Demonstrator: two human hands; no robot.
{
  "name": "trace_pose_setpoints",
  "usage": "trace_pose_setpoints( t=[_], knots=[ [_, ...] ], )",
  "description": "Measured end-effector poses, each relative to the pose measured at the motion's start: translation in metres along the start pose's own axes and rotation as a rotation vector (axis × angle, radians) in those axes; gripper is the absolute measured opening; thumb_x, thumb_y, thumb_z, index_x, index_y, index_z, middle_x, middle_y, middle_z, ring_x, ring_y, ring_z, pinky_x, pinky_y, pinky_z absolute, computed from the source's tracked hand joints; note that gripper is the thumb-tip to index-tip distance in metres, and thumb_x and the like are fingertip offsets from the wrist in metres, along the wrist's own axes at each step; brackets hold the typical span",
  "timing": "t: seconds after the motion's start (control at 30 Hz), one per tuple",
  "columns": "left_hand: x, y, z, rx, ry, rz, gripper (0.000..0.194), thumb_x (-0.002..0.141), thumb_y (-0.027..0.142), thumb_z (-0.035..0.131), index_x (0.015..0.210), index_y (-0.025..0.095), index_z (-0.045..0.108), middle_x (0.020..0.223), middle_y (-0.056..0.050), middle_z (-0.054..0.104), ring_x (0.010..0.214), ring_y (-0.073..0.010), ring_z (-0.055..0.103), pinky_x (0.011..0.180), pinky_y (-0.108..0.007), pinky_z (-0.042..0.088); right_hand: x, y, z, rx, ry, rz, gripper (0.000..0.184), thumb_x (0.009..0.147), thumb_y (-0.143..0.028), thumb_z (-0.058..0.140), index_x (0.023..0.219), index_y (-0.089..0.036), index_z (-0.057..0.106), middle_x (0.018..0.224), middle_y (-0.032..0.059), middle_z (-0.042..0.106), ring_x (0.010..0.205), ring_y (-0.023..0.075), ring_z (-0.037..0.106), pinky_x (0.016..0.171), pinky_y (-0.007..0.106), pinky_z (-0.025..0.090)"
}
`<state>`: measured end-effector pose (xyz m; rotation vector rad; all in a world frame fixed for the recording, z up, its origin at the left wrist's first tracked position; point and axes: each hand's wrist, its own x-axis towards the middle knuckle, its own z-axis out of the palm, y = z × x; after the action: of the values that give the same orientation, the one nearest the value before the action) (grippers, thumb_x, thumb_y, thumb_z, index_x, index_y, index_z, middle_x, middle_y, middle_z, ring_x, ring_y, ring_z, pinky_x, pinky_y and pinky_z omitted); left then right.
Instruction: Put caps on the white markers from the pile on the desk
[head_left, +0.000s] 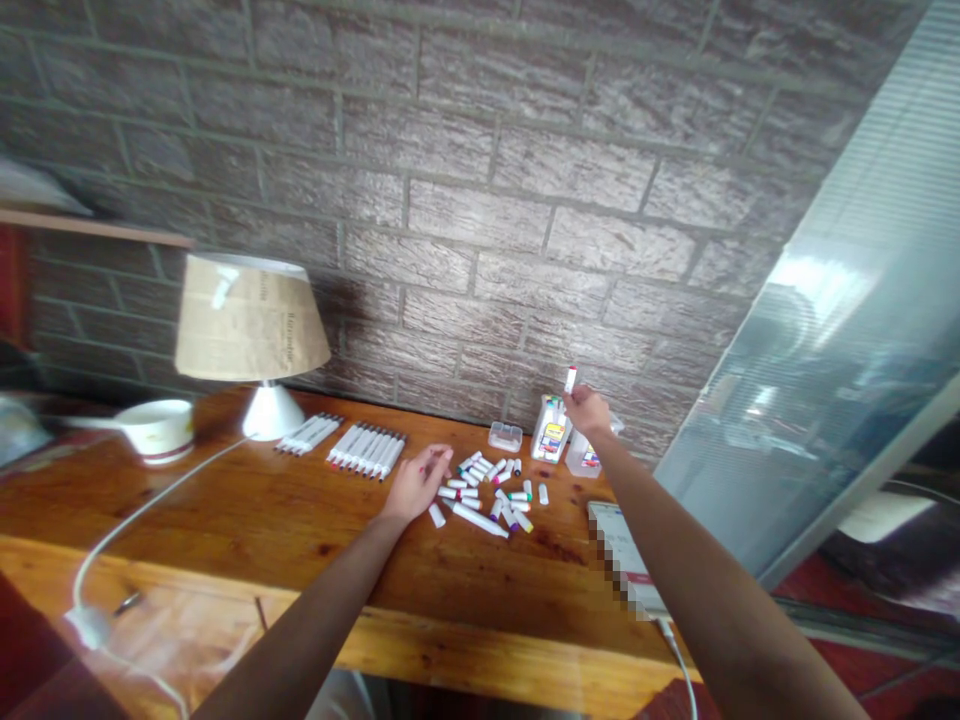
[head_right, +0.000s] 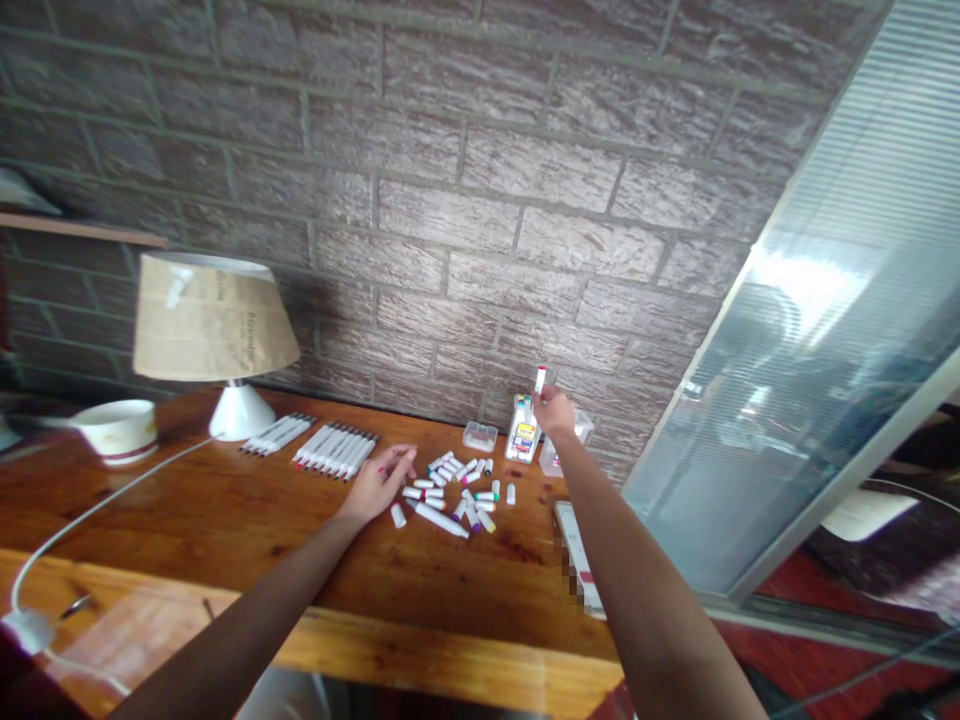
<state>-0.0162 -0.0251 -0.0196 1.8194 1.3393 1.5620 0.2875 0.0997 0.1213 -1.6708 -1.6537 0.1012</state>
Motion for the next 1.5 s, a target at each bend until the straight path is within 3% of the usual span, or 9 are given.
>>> trace_pose_setpoints(
  t=[0.2,0.3,0.47,0.63,0.7,0.77,1.0,1.3,1.5],
  knots=[
    [0.000,0.002,-0.001,0.033,0.017,0.000,0.036,0.097,0.049,0.043,0.092,0.023,0.068,0.070,-0.001,0.071,0.062,-0.0169,0.066,0.063,-0.026,0.049,0.002,-0.003,0.005,-0.051,-0.030,0.016,0.040,0.083,-0.024,0.064,0.122,-0.017,0.061,0.080,0.0071,0.076,0.076,0.0229,0.074,0.073,0.028,0.050],
    [0.000,0.000,-0.001,0.040,0.024,0.000,0.042,0.098,0.051,0.040,0.086,0.023,0.069,0.069,-0.001,0.071,0.061,-0.0170,0.065,0.064,-0.027,0.049,0.000,-0.004,0.004,-0.067,-0.044,0.013,0.034,0.081,-0.022,0.065,0.114,-0.017,0.066,0.067,0.0053,0.073,0.081,0.0255,0.074,0.073,0.029,0.050],
    [0.000,0.000,-0.001,0.008,0.036,-0.028,0.045,0.098,0.053,0.038,0.090,0.022,0.070,0.069,-0.002,0.071,0.061,-0.0178,0.064,0.064,-0.028,0.049,-0.005,-0.004,0.003,-0.017,-0.028,-0.014,0.026,0.081,-0.020,0.062,0.105,-0.015,0.070,0.064,0.0055,0.072,0.065,0.0219,0.072,0.065,0.027,0.048],
    [0.000,0.007,-0.002,0.017,0.023,-0.089,0.051,0.099,0.054,0.031,0.103,0.019,0.068,0.070,-0.002,0.070,0.063,-0.0178,0.064,0.067,-0.029,0.049,-0.027,-0.002,0.011,0.090,0.160,-0.090,0.032,0.087,-0.027,0.050,0.111,-0.013,0.067,0.102,0.0132,0.075,0.071,0.0197,0.070,0.071,0.030,0.049],
    [0.001,0.006,-0.002,0.022,0.021,-0.090,0.052,0.099,0.054,0.029,0.103,0.019,0.068,0.070,-0.002,0.070,0.064,-0.0178,0.063,0.067,-0.029,0.049,-0.047,-0.003,0.022,0.246,0.310,-0.165,0.031,0.087,-0.032,0.048,0.100,-0.013,0.069,0.095,0.0131,0.074,0.071,0.0203,0.066,0.070,0.031,0.049],
    [0.001,0.003,-0.001,0.032,0.026,-0.086,0.052,0.099,0.054,0.029,0.102,0.019,0.068,0.070,-0.002,0.069,0.065,-0.0178,0.063,0.069,-0.030,0.049,-0.072,-0.004,0.038,0.369,0.320,-0.188,0.034,0.089,-0.039,0.046,0.097,-0.014,0.068,0.086,0.0100,0.073,0.060,0.0171,0.060,0.061,0.029,0.047],
    [0.005,0.001,-0.003,0.033,0.091,-0.083,0.051,0.098,0.056,0.031,0.102,0.017,0.064,0.072,-0.003,0.070,0.066,-0.0174,0.063,0.073,-0.031,0.050,-0.139,-0.002,0.083,0.470,0.206,-0.255,0.030,0.093,-0.040,0.048,0.087,-0.018,0.068,0.071,0.0036,0.068,0.062,0.0165,0.061,0.064,0.027,0.046],
    [0.005,-0.002,-0.004,-0.020,0.111,-0.129,0.057,0.094,0.063,0.037,0.084,0.016,0.068,0.068,-0.005,0.070,0.063,-0.0176,0.064,0.068,-0.031,0.051,-0.145,0.008,0.084,0.650,-0.089,-0.308,0.035,0.085,-0.051,0.064,0.073,-0.019,0.070,0.068,0.0030,0.070,0.061,0.0162,0.061,0.060,0.026,0.045],
    [0.006,-0.004,-0.002,-0.041,0.093,-0.119,0.057,0.093,0.062,0.039,0.074,0.017,0.068,0.063,-0.005,0.068,0.062,-0.0176,0.064,0.066,-0.031,0.050,-0.153,0.001,0.094,0.602,-0.383,-0.514,0.029,0.082,-0.049,0.070,0.080,-0.021,0.076,0.080,0.0032,0.075,0.070,0.0170,0.066,0.065,0.027,0.046]
  ],
)
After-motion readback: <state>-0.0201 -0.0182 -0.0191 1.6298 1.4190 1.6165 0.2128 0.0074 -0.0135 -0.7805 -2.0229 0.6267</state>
